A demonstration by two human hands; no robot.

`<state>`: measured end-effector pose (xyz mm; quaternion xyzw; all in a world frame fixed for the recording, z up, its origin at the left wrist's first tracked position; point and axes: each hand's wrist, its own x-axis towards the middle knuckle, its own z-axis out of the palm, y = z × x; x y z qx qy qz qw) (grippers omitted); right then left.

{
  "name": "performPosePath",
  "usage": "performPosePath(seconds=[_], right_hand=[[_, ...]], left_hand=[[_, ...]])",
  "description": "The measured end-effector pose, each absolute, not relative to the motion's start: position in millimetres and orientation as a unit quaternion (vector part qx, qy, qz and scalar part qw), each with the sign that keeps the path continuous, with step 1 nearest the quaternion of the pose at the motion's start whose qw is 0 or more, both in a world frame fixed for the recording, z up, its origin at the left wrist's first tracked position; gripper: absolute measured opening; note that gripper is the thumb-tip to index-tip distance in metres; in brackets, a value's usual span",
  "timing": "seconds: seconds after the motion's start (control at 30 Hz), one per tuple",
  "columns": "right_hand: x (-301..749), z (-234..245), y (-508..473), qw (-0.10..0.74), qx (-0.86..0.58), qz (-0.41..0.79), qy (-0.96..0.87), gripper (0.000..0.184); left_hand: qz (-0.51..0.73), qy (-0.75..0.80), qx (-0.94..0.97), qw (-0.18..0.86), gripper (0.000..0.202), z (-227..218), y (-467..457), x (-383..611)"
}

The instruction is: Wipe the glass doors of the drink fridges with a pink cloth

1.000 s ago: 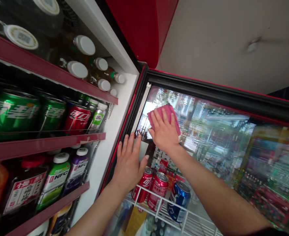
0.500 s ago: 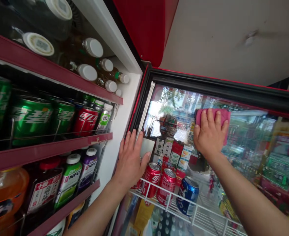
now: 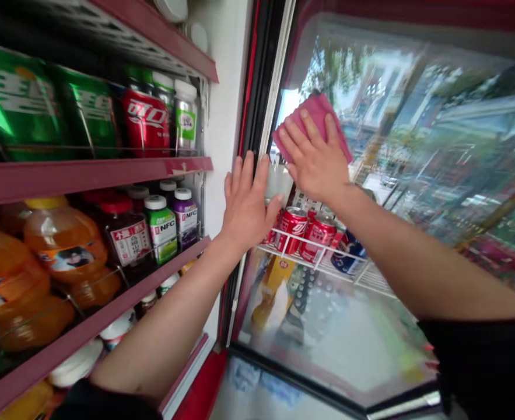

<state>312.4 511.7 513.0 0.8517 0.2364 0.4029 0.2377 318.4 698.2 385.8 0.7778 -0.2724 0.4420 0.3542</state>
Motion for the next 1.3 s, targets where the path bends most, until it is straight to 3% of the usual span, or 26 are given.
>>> performPosePath(seconds=[0.13,0.27,0.4,0.47,0.7,0.8,0.87,1.0,1.03,1.1,1.3], right_hand=[[264.0,511.8,426.4,0.244,0.858,0.38,0.244,0.067],[222.5,509.2,347.4,0.329,0.842,0.385,0.184,0.08],[219.0,509.4,332.6,0.369,0.837,0.372,0.158,0.051],[231.1,510.2,349.9,0.337,0.862,0.348,0.149,0.048],[305.6,504.9,445.2,0.109,0.952,0.203,0.201,0.046],[321.8,500.8,477.4,0.081,0.952,0.173,0.239,0.043],[319.8,499.7,487.4,0.106,0.939,0.178,0.275,0.044],[295.0,500.2,466.3,0.176,0.865,0.261,0.389,0.062],[286.9,499.9,453.8,0.183,0.855,0.273,0.402,0.057],[271.6,498.0,425.1,0.192,0.863,0.271,0.382,0.049],[261.8,485.9,374.1,0.267,0.887,0.241,0.288,0.07]], left_hand=[[0.433,-0.289,0.772,0.363,0.087,388.2,686.5,316.5],[0.417,-0.288,0.779,0.369,0.087,395.2,676.3,313.8],[0.424,-0.299,0.775,0.361,0.089,401.4,670.1,311.7],[0.43,-0.301,0.773,0.357,0.09,403.7,670.3,308.7],[0.444,-0.291,0.773,0.347,0.085,406.3,672.0,296.7],[0.441,-0.281,0.782,0.34,0.087,406.1,667.5,297.5],[0.428,-0.275,0.787,0.349,0.088,405.3,664.7,299.4],[0.416,-0.27,0.792,0.355,0.09,399.4,663.1,301.4],[0.421,-0.272,0.792,0.35,0.089,397.0,663.7,301.3],[0.429,-0.277,0.793,0.333,0.086,391.4,666.3,301.8],[0.474,-0.265,0.789,0.286,0.082,377.9,682.6,306.9]])
